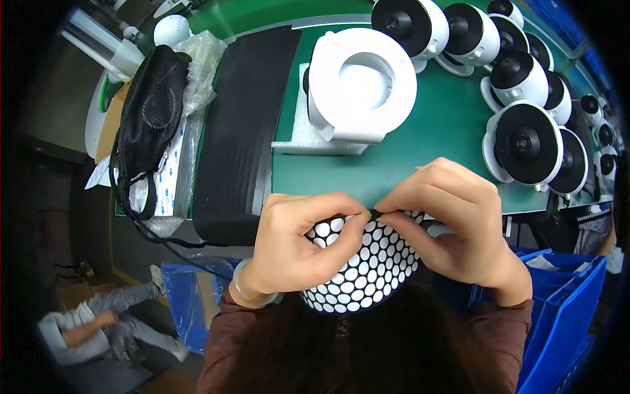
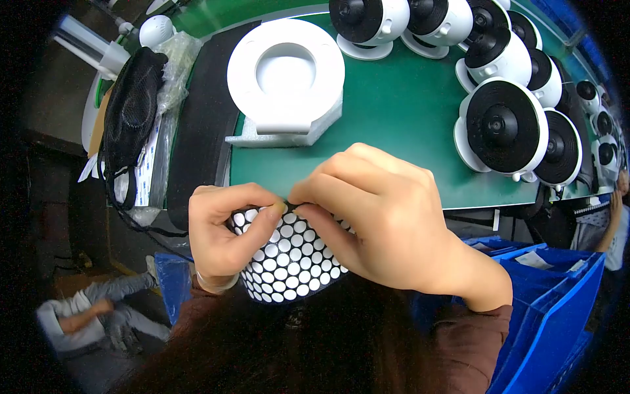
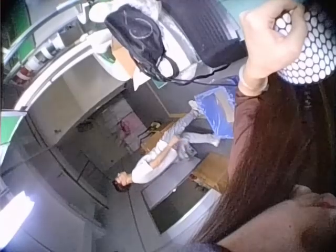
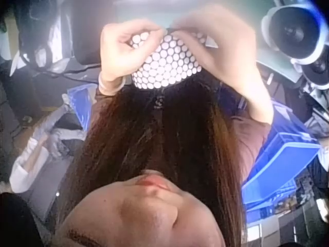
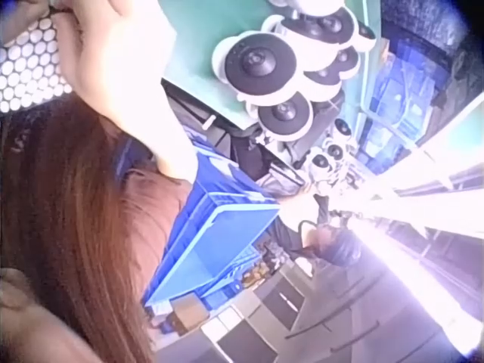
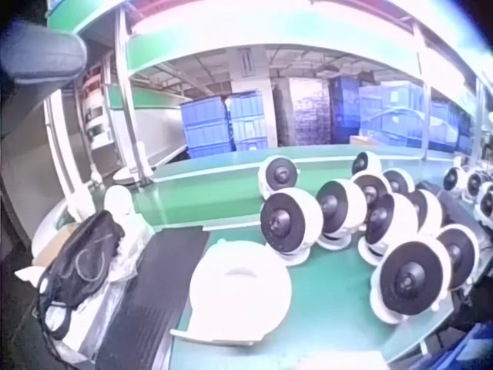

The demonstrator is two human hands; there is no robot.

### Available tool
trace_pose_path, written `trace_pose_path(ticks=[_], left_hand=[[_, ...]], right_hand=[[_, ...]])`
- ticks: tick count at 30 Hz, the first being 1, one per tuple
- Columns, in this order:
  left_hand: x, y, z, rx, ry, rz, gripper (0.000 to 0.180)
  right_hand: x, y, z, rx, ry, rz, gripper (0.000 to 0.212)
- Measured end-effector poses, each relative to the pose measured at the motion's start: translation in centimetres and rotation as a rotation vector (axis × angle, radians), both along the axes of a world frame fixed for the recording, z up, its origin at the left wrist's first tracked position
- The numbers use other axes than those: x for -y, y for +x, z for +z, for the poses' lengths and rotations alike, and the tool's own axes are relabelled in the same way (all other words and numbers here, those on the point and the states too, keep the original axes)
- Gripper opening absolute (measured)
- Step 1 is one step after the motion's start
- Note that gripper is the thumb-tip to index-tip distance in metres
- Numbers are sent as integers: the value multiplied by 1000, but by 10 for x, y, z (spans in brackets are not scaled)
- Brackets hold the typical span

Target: Assembling security cameras by applying adhesive pads to components on a factory production line.

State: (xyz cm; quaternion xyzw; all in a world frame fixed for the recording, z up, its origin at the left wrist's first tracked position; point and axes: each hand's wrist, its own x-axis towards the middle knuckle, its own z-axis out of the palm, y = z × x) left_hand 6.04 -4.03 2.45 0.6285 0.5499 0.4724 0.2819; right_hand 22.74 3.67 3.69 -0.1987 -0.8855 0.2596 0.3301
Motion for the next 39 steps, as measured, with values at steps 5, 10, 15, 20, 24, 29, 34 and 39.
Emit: trace_pose_path(ticks=[5,10,15,20,24,29,34,39], left_hand=[[1,-2,1,-15,-21,9,6],[-1,-2,0,22,-5,-5,1],[-1,-2,-3,30,-4,1,1],[-1,-3,-2,35,-10,12,1],[-3,-2,-1,43,-15,19,1],[-1,-2,-1,44,-23,13,1],[-3,-3,-1,33,-48,48,2],[-3,-3,5,20,-55,59,4]], right_hand=[[0,-2,2,18,5,9,19],[1,-2,1,-19,56,-1,18],[-5,-3,3,48,4,43,19],[-2,-3,-1,19,73,34,19],[-1,-3,-7,-62,101,-6,17],[-6,-2,-2,1,-7,54,17],[-6,-4,-2,56,-13,61,18],[-10,-9,-5,-7,21,59,19]])
